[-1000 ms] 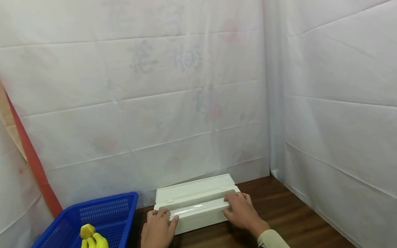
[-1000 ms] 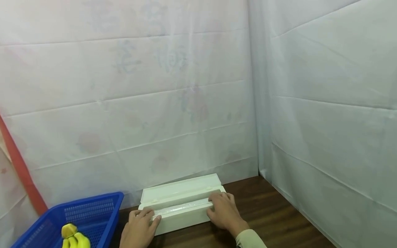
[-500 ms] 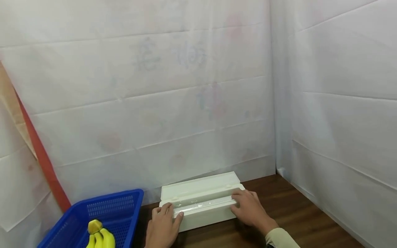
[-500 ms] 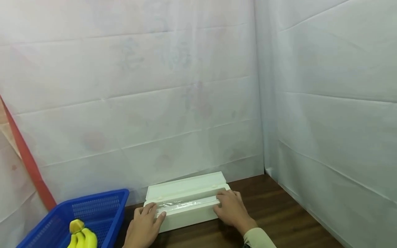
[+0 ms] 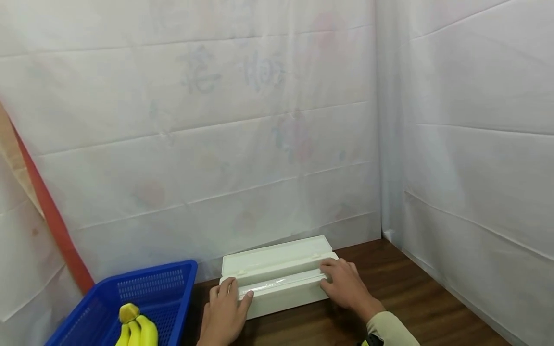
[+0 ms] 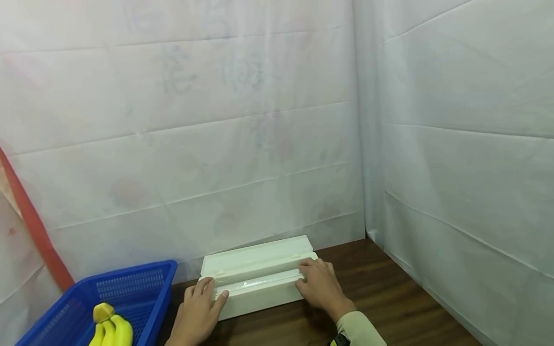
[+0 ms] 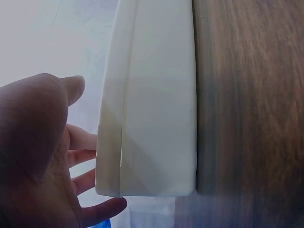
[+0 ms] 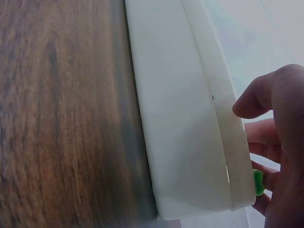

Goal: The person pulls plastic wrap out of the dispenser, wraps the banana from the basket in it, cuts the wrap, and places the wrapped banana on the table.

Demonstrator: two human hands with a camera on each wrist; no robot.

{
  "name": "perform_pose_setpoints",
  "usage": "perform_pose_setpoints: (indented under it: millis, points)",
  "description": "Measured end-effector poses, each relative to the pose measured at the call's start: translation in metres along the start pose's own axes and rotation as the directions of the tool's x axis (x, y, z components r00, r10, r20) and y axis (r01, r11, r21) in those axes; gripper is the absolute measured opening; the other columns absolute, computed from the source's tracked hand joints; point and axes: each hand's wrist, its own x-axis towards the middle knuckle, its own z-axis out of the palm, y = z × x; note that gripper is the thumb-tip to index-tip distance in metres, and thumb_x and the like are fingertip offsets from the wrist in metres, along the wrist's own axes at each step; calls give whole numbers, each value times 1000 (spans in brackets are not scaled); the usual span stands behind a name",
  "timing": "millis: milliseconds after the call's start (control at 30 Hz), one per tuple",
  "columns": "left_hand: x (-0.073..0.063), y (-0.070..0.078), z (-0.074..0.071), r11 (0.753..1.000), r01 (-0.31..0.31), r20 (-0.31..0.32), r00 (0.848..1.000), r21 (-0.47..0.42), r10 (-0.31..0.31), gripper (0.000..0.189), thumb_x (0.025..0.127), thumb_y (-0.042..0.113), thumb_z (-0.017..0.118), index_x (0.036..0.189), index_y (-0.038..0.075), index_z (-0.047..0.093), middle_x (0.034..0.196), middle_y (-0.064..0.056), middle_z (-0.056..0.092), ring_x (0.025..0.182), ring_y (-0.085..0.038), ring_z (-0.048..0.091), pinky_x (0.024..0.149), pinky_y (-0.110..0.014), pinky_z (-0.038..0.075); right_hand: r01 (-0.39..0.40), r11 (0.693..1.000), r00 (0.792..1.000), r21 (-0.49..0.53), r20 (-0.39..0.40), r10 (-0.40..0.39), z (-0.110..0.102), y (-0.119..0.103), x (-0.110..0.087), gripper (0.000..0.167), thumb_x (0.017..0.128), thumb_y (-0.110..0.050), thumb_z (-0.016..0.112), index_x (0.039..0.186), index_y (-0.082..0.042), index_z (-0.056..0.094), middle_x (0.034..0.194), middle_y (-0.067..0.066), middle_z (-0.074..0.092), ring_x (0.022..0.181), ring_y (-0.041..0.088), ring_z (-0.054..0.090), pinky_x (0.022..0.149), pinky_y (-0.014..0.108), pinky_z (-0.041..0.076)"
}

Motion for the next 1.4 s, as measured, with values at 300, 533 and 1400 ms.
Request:
perform_pose_setpoints:
  millis: [300,533,1400]
  points:
    - [0,-1,-3,1000,8,18,1000,-1,-8,66,99,50,56,134,-7,56,139,-20,48,121,-45,44,81,-61,47,62,996,997,67,48,-65,2,-2,-3,17,90,-19,70,107,-19,71,124,2,66,116,31,57,97,62,32]
    - [2,-1,-2,1000,13,32,999,-4,-12,65,99,48,57,133,-7,57,137,-22,49,121,-45,44,83,-62,47,24,1000,998,-10,64,-23,6,-1,-2,29,90,-21,67,116,-12,74,125,4,67,115,31,57,100,61,32]
    - [1,1,0,999,-16,-3,1000,29,16,50,99,46,59,118,1,70,136,-14,58,121,-40,45,82,-62,46,0,999,998,-50,65,3,3,0,1,21,86,-23,69,103,-12,73,120,1,66,112,28,58,97,56,35]
